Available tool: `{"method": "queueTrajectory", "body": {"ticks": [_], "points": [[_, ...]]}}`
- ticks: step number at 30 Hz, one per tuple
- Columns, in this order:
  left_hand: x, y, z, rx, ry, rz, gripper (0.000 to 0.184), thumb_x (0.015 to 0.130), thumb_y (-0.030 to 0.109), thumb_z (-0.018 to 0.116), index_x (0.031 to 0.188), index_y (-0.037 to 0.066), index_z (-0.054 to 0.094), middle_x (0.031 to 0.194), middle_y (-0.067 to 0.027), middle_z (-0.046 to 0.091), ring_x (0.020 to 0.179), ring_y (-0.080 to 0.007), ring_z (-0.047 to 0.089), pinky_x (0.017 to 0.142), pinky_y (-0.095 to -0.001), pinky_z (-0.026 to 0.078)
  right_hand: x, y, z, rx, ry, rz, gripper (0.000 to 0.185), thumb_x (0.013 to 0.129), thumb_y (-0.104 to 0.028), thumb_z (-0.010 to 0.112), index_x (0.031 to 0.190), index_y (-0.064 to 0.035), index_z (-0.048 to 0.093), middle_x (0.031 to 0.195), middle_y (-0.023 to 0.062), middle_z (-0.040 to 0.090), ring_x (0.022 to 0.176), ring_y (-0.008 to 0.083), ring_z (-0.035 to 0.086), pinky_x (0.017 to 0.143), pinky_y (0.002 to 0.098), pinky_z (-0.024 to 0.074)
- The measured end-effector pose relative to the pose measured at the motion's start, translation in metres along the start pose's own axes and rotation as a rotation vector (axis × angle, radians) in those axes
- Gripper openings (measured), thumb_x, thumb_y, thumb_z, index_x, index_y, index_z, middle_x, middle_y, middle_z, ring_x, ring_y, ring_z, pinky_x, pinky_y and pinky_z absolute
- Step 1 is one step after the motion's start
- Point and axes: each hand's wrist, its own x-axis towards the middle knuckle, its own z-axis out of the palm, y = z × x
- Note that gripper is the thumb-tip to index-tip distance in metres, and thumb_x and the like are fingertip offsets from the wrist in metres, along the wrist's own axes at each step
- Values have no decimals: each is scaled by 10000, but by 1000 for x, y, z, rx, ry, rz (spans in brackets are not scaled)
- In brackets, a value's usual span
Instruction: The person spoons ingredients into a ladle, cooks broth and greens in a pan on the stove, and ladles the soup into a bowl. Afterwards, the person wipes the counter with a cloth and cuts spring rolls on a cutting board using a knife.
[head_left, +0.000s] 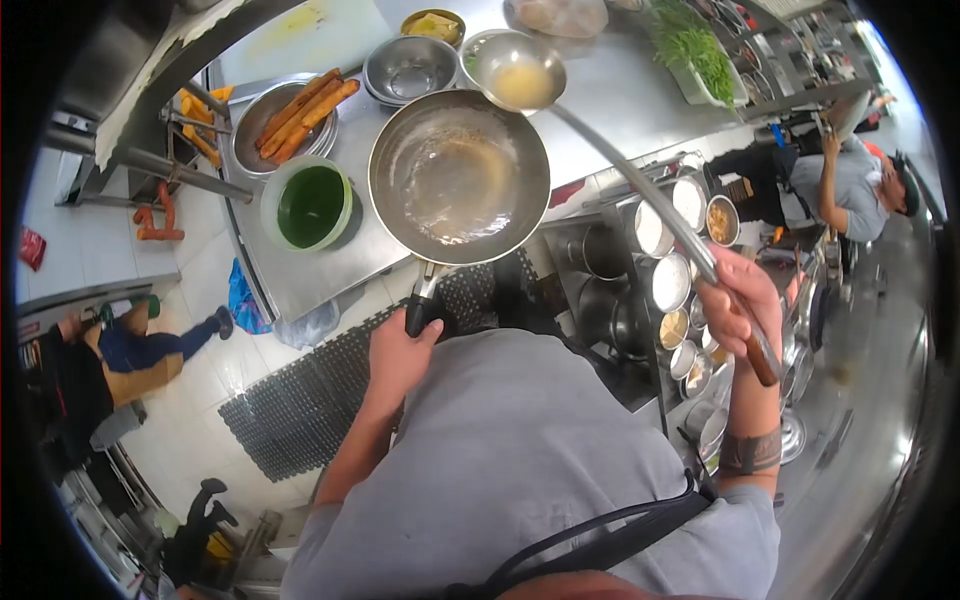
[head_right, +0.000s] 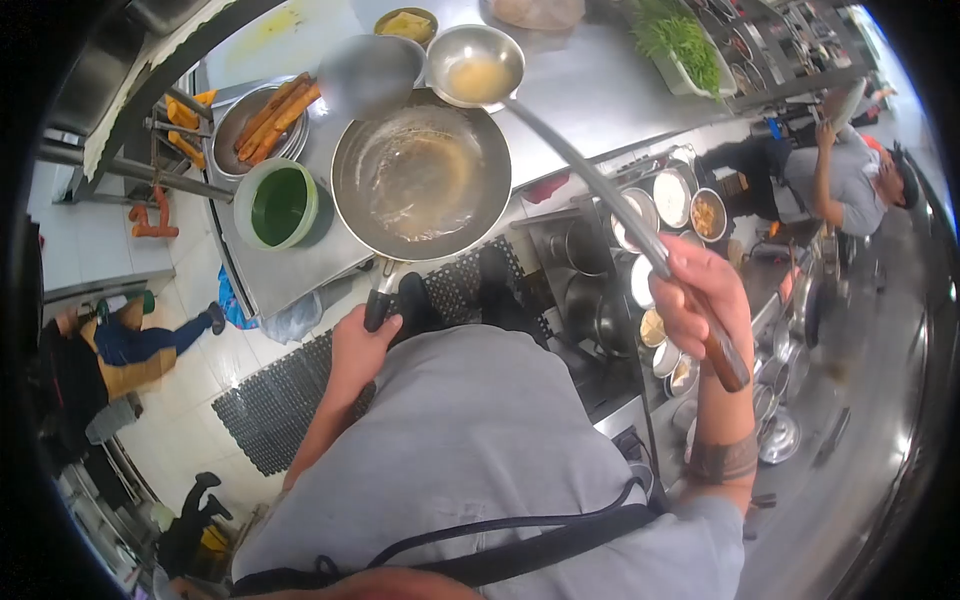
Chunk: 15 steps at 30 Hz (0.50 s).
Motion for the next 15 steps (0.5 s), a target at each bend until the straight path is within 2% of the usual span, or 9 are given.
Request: {"method": "queueTrajectory", "body": {"ticks": [3, 6, 8, 10, 12, 15], "points": [[1, -7, -7, 15, -31, 28, 310, 860, 265, 780, 936, -22, 689, 761, -145, 685, 684, -255, 629, 678, -382, 496, -27, 29, -2, 77, -5, 54, 486, 1061, -97, 454, 1463, 148, 334, 739, 171, 566, 397, 151, 524, 274, 270, 396], [-1, -13, -12, 19, -35, 76, 307, 861, 258, 779, 923, -26, 680, 724, -111, 659, 665, -211, 602, 652, -367, 480, -40, 57, -3, 72, 44, 113, 456, 1043, -74, 476, 1462, 95, 421, 744, 169, 567, 418, 162, 543, 290, 285, 416], [-3, -13, -14, 5, -32, 73, 311, 861, 265, 782, 883, -22, 663, 695, -113, 640, 631, -219, 576, 634, -375, 471, -40, 74, -4, 67, 65, 115, 467, 1027, -55, 488, 1478, 60, 439, 736, 164, 574, 417, 156, 535, 292, 285, 412], [-6, -11, -15, -12, -21, 67, 321, 861, 271, 784, 843, -18, 646, 666, -116, 621, 598, -228, 549, 615, -383, 462, -37, 86, -4, -31, 78, 161, 477, 1015, -40, 502, 1481, 47, 451, 730, 155, 583, 415, 149, 526, 303, 283, 416], [-10, -7, -16, -68, -22, 79, 315, 860, 249, 789, 832, -23, 633, 650, -91, 597, 610, -183, 540, 617, -374, 460, -33, 94, -8, -40, 58, 159, 482, 1011, -50, 528, 1480, 40, 460, 737, 141, 594, 412, 143, 520, 315, 273, 416], [-11, -1, -14, -36, -28, 59, 293, 867, 216, 782, 813, -20, 617, 627, -54, 579, 579, -142, 519, 574, -353, 442, -25, 101, -16, -109, 51, 177, 480, 1018, -102, 563, 1466, 48, 476, 733, 58, 588, 458, 92, 521, 360, 222, 430]]}}
